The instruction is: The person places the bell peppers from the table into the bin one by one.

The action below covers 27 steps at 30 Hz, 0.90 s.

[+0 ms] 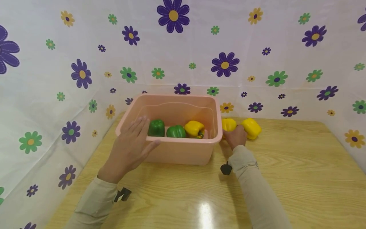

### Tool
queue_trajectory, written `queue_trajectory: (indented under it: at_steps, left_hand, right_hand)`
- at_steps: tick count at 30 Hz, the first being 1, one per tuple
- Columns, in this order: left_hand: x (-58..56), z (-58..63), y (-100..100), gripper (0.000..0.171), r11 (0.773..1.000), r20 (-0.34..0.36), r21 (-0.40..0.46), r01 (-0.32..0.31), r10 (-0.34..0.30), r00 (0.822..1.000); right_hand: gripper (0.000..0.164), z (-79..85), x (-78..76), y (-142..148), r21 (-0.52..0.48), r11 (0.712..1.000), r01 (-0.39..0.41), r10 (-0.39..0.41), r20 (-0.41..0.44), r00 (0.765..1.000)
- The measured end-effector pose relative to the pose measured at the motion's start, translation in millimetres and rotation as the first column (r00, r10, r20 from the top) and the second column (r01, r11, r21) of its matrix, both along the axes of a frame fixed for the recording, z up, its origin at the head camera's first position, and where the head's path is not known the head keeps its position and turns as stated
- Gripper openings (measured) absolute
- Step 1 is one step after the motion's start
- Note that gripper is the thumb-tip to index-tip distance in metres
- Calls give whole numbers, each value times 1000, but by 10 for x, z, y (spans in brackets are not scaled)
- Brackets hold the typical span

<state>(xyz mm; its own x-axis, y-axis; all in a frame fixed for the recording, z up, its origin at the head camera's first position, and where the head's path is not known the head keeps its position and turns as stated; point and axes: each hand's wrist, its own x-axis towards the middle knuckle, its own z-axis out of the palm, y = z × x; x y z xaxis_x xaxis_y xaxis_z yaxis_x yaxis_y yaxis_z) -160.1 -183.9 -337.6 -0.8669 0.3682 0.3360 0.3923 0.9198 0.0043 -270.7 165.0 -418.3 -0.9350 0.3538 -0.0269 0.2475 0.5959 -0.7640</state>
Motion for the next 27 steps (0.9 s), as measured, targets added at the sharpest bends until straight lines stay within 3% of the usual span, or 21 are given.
queue_trajectory:
  at_steps: [13, 27]
  left_hand:
    - [-3, -2, -1, 86, 1000, 4, -2, -3, 3, 1000]
    - [-4, -7, -4, 85, 1000, 9, 6, -3, 3, 1000]
  right_hand:
    - [56, -26, 16, 1, 86, 996, -24, 31, -78, 996]
    - [61, -32, 59, 20, 16, 1000, -27, 28, -31, 999]
